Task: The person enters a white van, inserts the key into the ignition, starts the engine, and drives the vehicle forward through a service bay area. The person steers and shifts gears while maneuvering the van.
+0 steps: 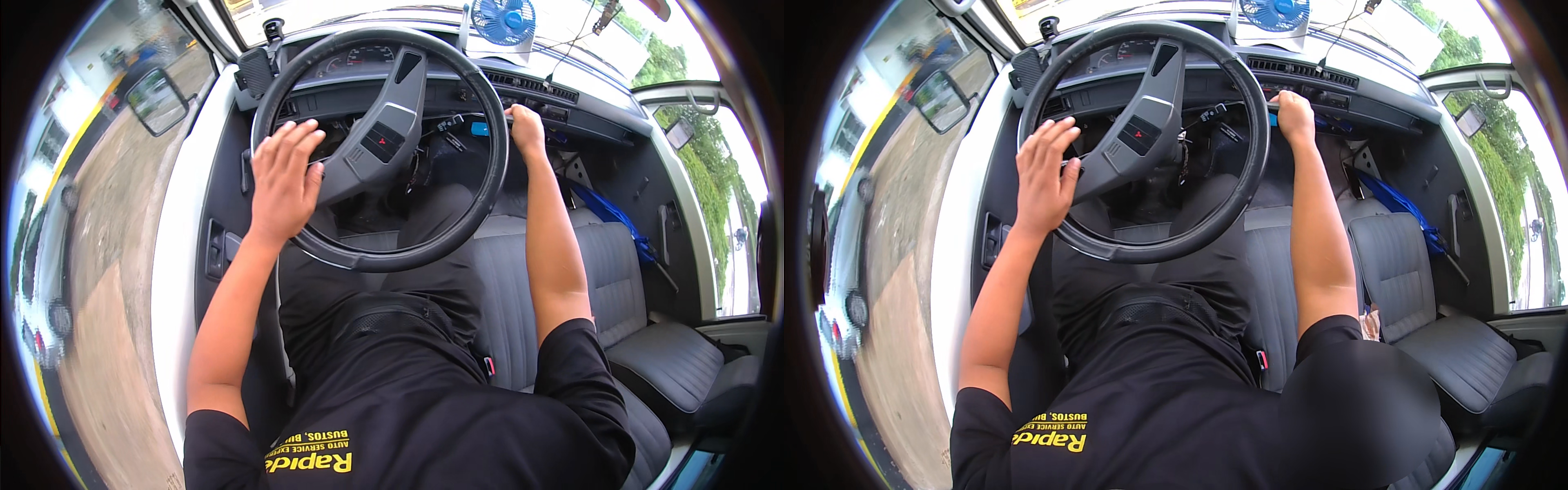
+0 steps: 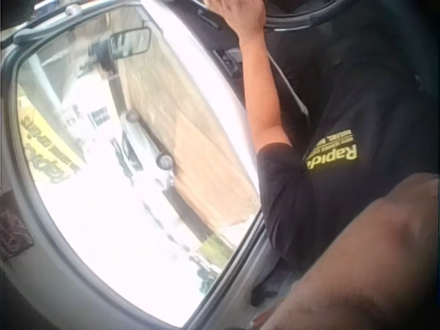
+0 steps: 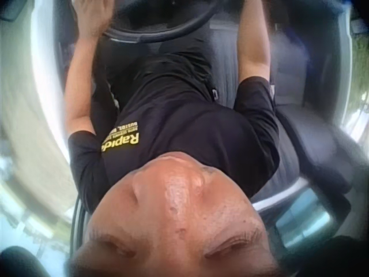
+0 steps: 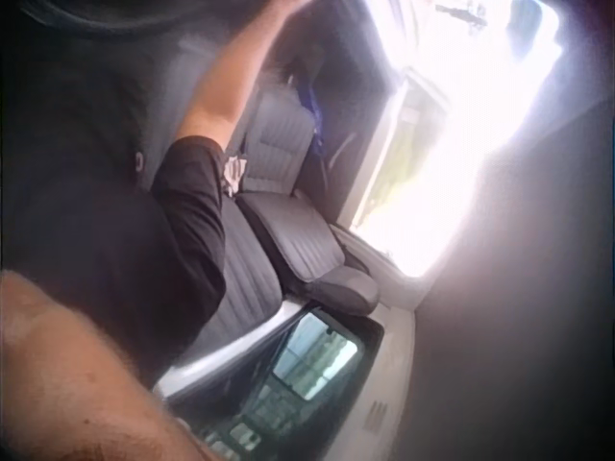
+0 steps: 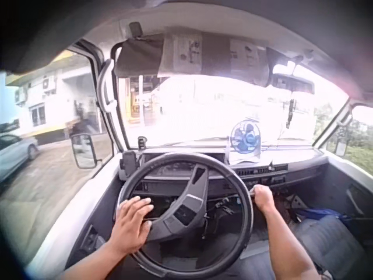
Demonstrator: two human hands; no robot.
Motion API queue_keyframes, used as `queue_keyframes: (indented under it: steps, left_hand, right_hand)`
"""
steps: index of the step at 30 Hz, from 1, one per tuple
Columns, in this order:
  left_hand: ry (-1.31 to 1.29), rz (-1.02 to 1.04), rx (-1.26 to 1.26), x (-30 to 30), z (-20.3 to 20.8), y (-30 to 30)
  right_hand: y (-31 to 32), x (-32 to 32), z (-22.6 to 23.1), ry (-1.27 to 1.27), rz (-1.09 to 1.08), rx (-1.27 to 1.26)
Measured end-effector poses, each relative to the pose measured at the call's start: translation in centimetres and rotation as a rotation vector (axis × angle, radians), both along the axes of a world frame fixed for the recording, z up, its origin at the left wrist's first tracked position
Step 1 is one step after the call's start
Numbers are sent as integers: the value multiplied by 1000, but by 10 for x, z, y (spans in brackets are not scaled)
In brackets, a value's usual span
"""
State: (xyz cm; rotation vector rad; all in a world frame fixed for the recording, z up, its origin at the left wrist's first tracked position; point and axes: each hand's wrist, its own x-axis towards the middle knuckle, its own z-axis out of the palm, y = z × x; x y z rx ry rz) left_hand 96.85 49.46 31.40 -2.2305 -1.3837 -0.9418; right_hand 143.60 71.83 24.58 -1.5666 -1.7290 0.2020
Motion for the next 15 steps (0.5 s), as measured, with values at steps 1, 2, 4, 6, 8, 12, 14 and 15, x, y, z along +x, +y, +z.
queue_keyframes:
  steps: [1, 2, 4, 6, 8, 12, 14, 15]
  left_hand:
    - [-14, 18, -6, -2, 0, 3]
    - [-6, 25, -7, -4, 0, 4]
    - [-2, 54, -6, -6, 0, 7]
    - [21, 81, -10, -6, 1, 8]
    - [54, 78, -1, -5, 4, 9]
    - [74, 78, -5, 0, 7, 11]
    - [69, 54, -12, 2, 7, 10]
    - [76, 63, -9, 3, 7, 8]
  right_hand:
    - [-1, -1, 0, -83, -19, 43]
    - [0, -3, 0, -64, -15, 92]
    - [0, -4, 1, 28, -45, 22]
    - [-1, -5, 0, -359, -56, 171]
    - [-1, -5, -3, -393, -45, 205]
    - [-1, -9, -8, -408, -119, 129]
    - [-3, -12, -5, -183, -158, -21]
    - [-5, -15, -2, -6, -173, -86]
